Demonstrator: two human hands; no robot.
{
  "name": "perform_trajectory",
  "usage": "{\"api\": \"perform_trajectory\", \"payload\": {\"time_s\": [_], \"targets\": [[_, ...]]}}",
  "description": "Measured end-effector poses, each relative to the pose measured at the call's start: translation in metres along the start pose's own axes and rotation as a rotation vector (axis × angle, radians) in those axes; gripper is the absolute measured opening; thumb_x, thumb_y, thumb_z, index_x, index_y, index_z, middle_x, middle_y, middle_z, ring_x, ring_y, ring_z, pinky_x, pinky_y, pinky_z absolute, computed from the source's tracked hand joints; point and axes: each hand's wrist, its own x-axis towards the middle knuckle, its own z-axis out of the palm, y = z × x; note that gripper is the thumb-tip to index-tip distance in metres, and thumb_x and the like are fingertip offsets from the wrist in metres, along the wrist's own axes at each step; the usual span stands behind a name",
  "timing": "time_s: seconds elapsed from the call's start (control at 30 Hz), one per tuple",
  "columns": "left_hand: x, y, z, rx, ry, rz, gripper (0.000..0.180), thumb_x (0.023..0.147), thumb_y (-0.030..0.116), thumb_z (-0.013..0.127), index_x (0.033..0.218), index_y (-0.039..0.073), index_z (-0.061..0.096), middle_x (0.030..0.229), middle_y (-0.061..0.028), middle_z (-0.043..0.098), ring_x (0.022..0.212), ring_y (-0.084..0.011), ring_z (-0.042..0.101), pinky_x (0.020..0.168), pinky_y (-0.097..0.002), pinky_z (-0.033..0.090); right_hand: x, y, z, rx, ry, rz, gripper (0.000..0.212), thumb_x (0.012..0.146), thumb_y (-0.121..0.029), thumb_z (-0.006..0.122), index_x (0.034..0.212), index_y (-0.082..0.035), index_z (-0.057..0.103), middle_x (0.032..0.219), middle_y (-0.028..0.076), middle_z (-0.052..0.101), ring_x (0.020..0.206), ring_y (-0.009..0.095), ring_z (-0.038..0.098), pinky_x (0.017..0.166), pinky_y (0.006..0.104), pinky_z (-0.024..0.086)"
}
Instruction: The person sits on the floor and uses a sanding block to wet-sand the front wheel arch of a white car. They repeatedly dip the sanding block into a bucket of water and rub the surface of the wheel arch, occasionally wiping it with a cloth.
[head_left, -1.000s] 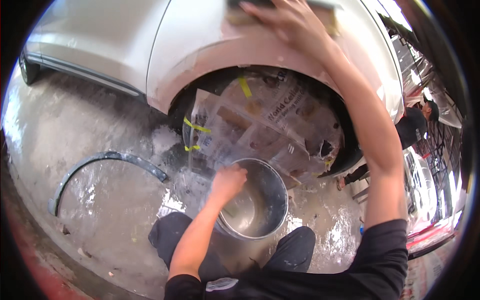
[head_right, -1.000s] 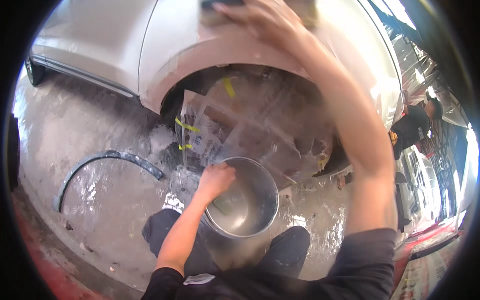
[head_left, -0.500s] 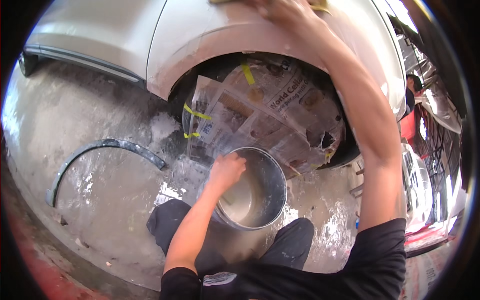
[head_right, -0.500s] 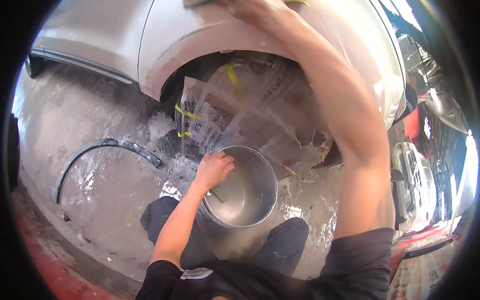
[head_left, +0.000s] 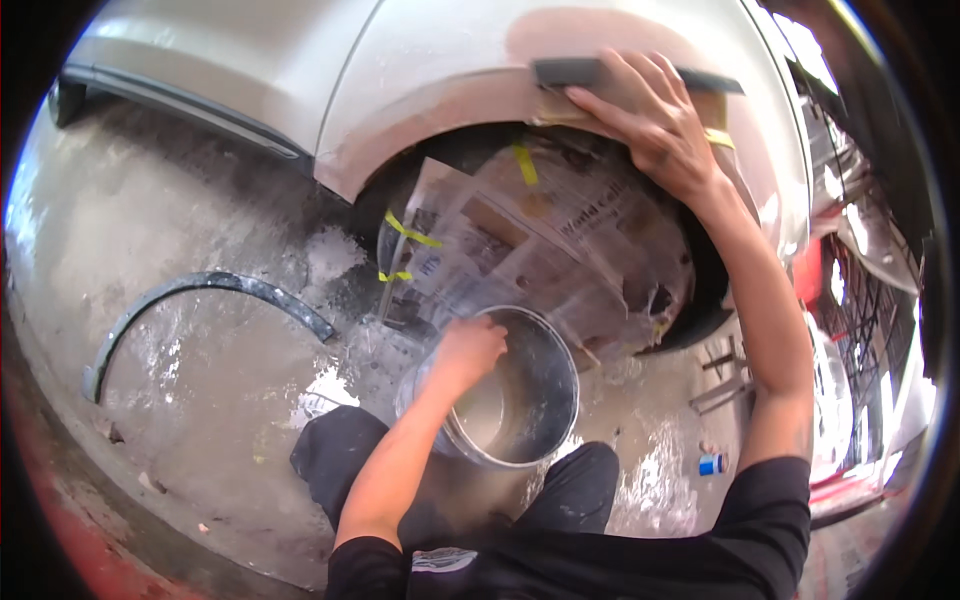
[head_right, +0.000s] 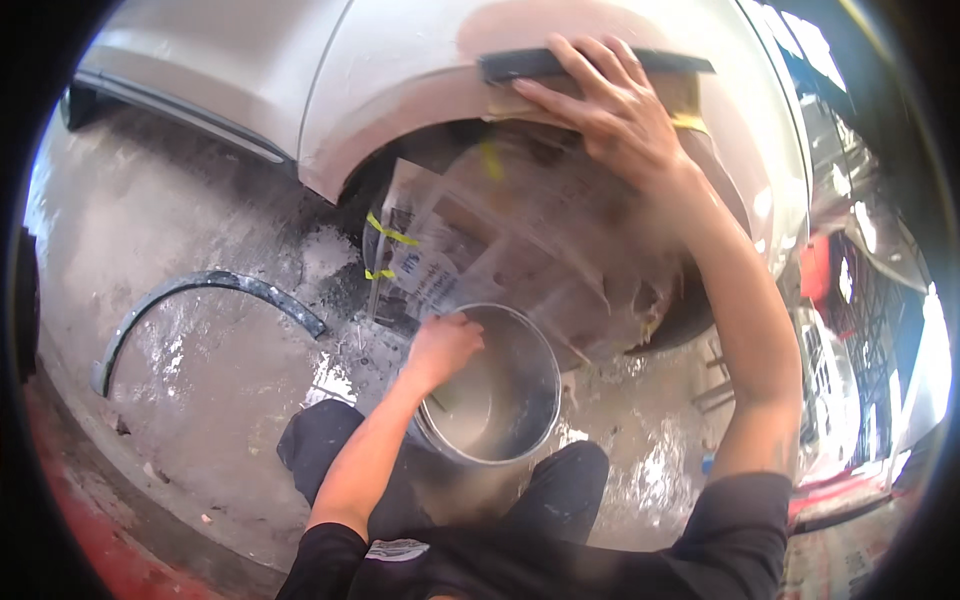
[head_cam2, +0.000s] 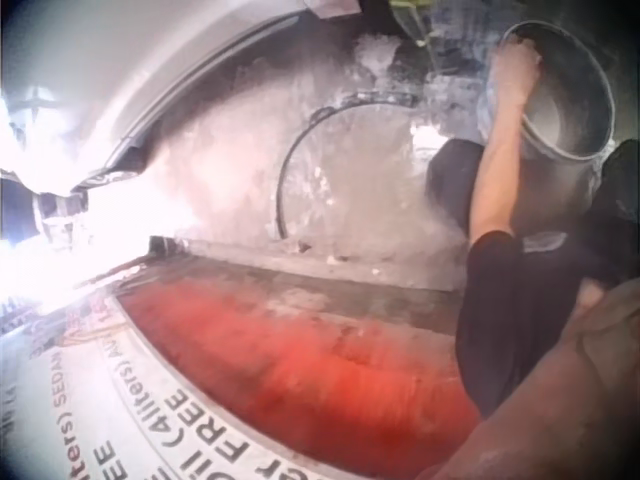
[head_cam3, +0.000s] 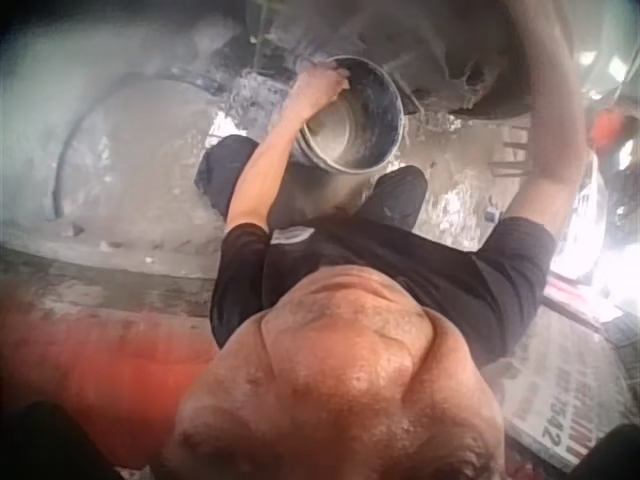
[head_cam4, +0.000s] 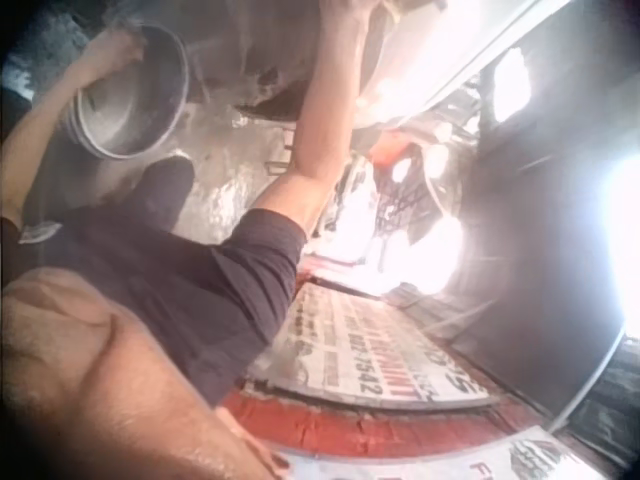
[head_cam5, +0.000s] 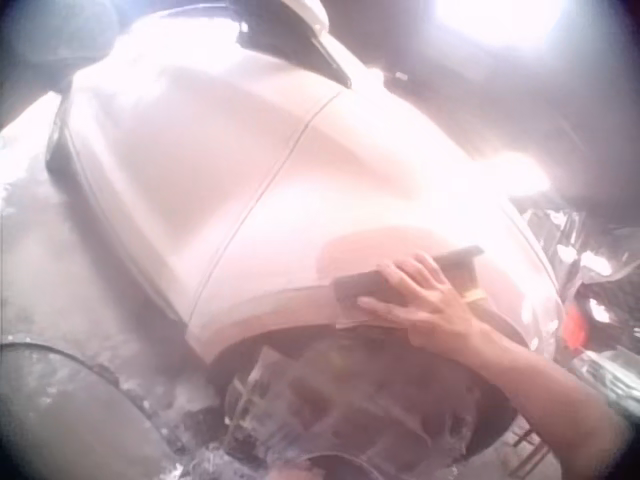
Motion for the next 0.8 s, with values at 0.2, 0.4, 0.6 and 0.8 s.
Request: {"api": "perform_trajectory", "payload": {"time_s": [0.2, 0.4, 0.6, 0.8], "targets": [[0.002, 0.001, 0.01, 0.029, 0.017, 0.005, 0.018, 0.093, 0.028, 0.066, 0.099, 0.014, 0.075, 0.097, -0.0048, 0.071, 0.1, -0.0244, 0.068, 0.088, -0.0462, 0.049, 0.101, -0.001, 0.02, 0.214, -0.093, 0.15, 0.053, 0.085, -0.006, 0.065, 0.136, -0.019, 0.067, 0.135, 0.017, 0.056, 0.129, 0.033, 0.051, 0.111, 0.0464, 0.04], [0.011, -0.003, 0.008, 0.055, 0.043, 0.058, 0.014, 0.092, 0.026, 0.068, 0.098, 0.015, 0.074, 0.095, -0.0056, 0.07, 0.098, -0.0244, 0.068, 0.087, -0.0445, 0.049, 0.017, 0.007, 0.003, -0.154, -0.021, -0.083, 0.062, 0.088, -0.004, 0.065, 0.145, -0.028, 0.062, 0.145, 0.013, 0.055, 0.134, 0.031, 0.052, 0.117, 0.0467, 0.039], [0.002, -0.001, 0.004, 0.056, -0.01, 0.022, 0.015, 0.091, 0.026, 0.069, 0.1, 0.015, 0.074, 0.094, -0.0051, 0.069, 0.1, -0.0243, 0.068, 0.086, -0.0459, 0.049, 0.125, -0.011, 0.031, 0.04, 0.002, -0.055, 0.045, 0.084, -0.011, 0.067, 0.128, -0.015, 0.068, 0.125, 0.019, 0.058, 0.125, 0.035, 0.05, 0.109, 0.0484, 0.04], [0.006, -0.013, 0.013, 0.112, 0.078, 0.027, 0.013, 0.09, 0.026, 0.071, 0.095, 0.014, 0.074, 0.096, -0.0072, 0.069, 0.095, -0.0254, 0.068, 0.084, -0.0452, 0.049, 0.064, -0.015, 0.0, 0.067, -0.025, -0.199, 0.054, 0.077, -0.022, 0.077, 0.129, -0.017, 0.066, 0.131, 0.022, 0.056, 0.13, 0.038, 0.049, 0.105, 0.0588, 0.041]]}}
